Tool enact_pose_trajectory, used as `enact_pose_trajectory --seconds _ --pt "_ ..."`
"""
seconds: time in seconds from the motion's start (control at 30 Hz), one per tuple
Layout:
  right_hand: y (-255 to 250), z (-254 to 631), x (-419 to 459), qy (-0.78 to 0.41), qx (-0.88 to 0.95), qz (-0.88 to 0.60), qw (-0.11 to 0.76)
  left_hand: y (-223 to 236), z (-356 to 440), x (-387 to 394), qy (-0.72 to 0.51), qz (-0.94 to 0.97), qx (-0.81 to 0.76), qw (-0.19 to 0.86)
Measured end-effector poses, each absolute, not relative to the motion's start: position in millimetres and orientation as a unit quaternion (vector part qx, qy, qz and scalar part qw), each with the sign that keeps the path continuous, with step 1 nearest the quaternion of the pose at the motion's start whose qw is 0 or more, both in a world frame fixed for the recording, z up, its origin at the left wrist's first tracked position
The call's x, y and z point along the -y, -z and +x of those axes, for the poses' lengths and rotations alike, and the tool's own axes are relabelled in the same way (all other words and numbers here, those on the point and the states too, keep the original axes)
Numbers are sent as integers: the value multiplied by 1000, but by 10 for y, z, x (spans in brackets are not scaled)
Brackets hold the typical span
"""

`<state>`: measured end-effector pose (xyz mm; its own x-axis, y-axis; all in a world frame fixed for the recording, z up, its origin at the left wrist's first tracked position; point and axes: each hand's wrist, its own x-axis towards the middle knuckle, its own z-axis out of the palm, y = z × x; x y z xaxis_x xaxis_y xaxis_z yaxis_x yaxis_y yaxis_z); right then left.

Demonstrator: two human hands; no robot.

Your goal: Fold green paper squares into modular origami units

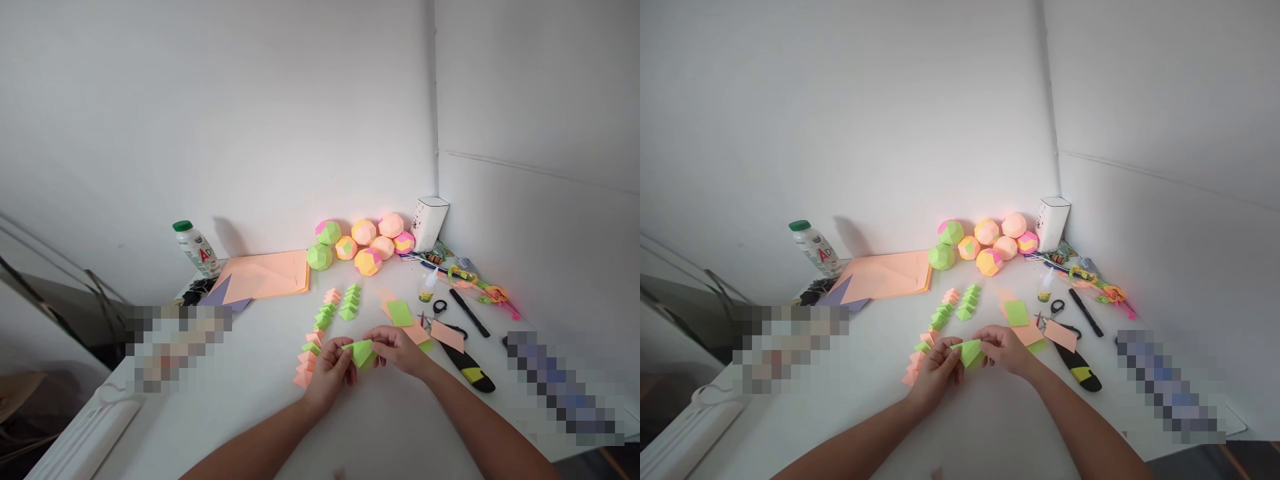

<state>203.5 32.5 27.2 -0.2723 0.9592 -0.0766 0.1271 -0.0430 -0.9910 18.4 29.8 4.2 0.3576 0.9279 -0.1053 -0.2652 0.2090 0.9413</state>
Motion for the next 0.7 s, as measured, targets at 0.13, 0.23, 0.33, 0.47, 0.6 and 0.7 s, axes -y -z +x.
enact_pose_trajectory --seconds 0.13,0.23,0.33,0.47,0.6,0.7 --pt "-291 2045 -323 -546 580 -477 372 7 186 -286 -446 467 -361 673" --pt "-295 2040 -325 -556 574 -470 375 17 185 -264 -457 476 -370 655" --pt "-269 2033 -327 -565 570 -454 386 7 183 -249 -472 480 -376 637" --pt "-214 2040 -331 -558 578 -456 382 8 178 -255 -480 497 -391 608" --pt "-192 2048 -335 -557 587 -452 376 19 173 -252 -471 518 -406 588" --pt "-174 2038 -334 -548 594 -461 366 16 172 -234 -464 529 -402 586"
